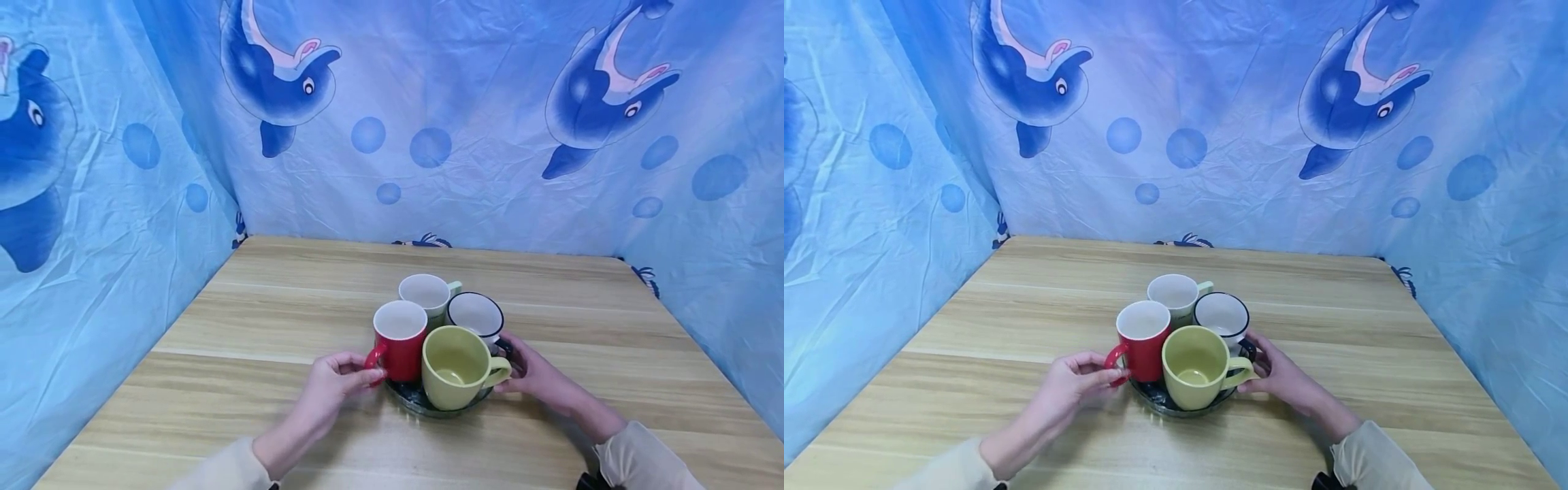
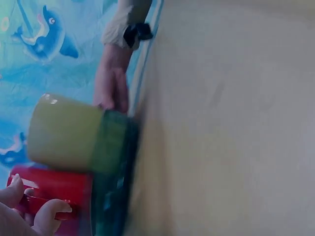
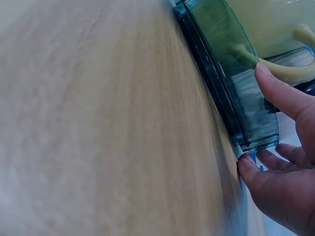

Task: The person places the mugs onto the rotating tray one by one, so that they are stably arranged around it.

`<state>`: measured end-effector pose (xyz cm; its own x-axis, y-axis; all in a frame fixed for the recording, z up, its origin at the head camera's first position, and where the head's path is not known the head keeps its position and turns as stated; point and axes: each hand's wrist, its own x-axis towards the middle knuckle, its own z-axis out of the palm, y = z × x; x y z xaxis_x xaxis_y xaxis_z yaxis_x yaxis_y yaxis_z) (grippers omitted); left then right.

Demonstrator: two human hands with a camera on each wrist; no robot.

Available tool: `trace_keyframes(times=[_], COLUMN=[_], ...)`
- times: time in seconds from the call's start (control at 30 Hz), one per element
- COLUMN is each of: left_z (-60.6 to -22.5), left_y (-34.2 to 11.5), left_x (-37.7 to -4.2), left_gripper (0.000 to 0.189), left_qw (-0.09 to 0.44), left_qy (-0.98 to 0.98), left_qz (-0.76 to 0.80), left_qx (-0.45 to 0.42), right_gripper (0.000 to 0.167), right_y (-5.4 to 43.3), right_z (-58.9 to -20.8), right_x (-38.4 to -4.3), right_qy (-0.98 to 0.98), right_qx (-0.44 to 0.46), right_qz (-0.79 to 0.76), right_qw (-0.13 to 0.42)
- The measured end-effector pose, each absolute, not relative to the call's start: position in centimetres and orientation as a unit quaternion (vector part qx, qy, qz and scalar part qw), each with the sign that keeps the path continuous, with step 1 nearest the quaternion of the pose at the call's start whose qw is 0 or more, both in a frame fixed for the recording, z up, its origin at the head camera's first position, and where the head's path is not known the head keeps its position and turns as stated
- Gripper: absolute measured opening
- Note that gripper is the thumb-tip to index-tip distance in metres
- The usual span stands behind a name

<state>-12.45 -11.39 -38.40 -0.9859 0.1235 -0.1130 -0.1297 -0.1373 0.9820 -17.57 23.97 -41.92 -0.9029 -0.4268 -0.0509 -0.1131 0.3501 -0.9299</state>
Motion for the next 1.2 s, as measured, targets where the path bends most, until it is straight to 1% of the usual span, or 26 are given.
trace_keyframes(times=[0.07,0.1,0.23,0.47,0.6,0.8,0.9,1.03,1.2], left_z=[-38.6,-38.7,-38.7,-39.1,-39.1,-39.1,-39.2,-39.3,-39.0], left_y=[-10.8,-10.5,-9.3,-8.1,-7.9,-7.6,-7.4,-7.3,-7.8], left_x=[-12.4,-12.3,-12.3,-12.2,-12.2,-12.6,-12.7,-12.8,-12.7], left_gripper=[0.009,0.008,0.020,0.026,0.033,0.031,0.030,0.028,0.028], left_qw=[0.096,0.101,0.107,0.102,0.088,0.053,0.049,0.057,0.083], left_qy=[0.645,0.644,0.658,0.677,0.700,0.739,0.744,0.750,0.748], left_qz=[0.758,0.759,0.745,0.729,0.708,0.669,0.663,0.655,0.652], left_qx=[0.003,0.003,0.009,0.028,0.041,0.060,0.063,0.074,0.093], right_gripper=[0.107,0.107,0.108,0.107,0.107,0.106,0.107,0.110,0.110], right_y=[24.0,23.9,23.7,23.6,23.8,24.0,24.0,23.9,23.7], right_z=[-41.9,-41.9,-42.0,-42.3,-42.3,-42.3,-42.4,-42.5,-42.4], right_x=[-17.5,-17.5,-17.4,-17.4,-17.5,-17.6,-17.6,-17.5,-17.3], right_qy=[0.811,0.812,0.811,0.807,0.807,0.809,0.809,0.807,0.810], right_qx=[-0.165,-0.164,-0.163,-0.168,-0.169,-0.171,-0.171,-0.159,-0.165], right_qz=[-0.544,-0.543,-0.545,-0.551,-0.550,-0.548,-0.547,-0.552,-0.547], right_qw=[0.141,0.139,0.138,0.133,0.132,0.128,0.129,0.135,0.131])
